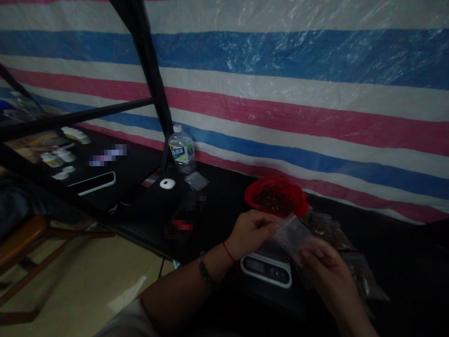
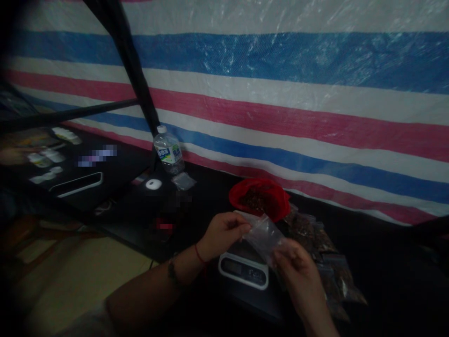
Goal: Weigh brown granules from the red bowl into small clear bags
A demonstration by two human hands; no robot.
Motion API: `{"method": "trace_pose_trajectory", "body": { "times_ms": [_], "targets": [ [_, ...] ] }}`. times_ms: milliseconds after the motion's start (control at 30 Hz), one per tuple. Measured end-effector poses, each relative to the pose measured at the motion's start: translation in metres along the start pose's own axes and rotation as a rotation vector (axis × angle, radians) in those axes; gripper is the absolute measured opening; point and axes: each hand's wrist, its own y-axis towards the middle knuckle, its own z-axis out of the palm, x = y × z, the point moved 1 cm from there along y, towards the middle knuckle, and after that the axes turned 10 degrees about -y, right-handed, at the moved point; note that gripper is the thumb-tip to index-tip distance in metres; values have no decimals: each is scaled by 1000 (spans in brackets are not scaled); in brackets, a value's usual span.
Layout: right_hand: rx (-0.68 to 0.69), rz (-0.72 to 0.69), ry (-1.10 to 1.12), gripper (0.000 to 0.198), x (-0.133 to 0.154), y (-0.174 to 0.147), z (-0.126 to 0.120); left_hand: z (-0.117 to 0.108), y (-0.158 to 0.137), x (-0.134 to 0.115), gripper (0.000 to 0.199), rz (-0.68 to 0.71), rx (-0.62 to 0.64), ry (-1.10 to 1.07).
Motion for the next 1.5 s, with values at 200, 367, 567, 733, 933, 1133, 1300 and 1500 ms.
{"method": "trace_pose_trajectory", "body": {
  "times_ms": [200,367,567,733,933,1133,1300,1500],
  "targets": [
    [-36,-75,-148,36,-2,-7,-23,12,-10,-4,26,59,178,146],
    [-32,-74,-278,50,-3,-12,-31,15,-11,-8,17,169,351,435],
    [-120,-91,-639,36,-5,-7,-53,0,-18,-15,19,225,408,515],
    [-266,-86,-939,44,-21,10,-86,-65,-33,-25,20,167,174,624],
    [-349,-404,-1313,49,-36,14,-95,-179,-48,-26,39,135,-269,1094],
    [-340,-430,-1279,49,-34,5,-88,-206,-59,-2,69,-97,-289,1275],
    [-345,-443,-1235,46,-30,-1,-91,-198,-61,14,80,-138,-299,1297],
    [-334,-399,-1203,42,-25,-6,-92,-199,-61,15,77,-177,-292,1304]
  ]
}}
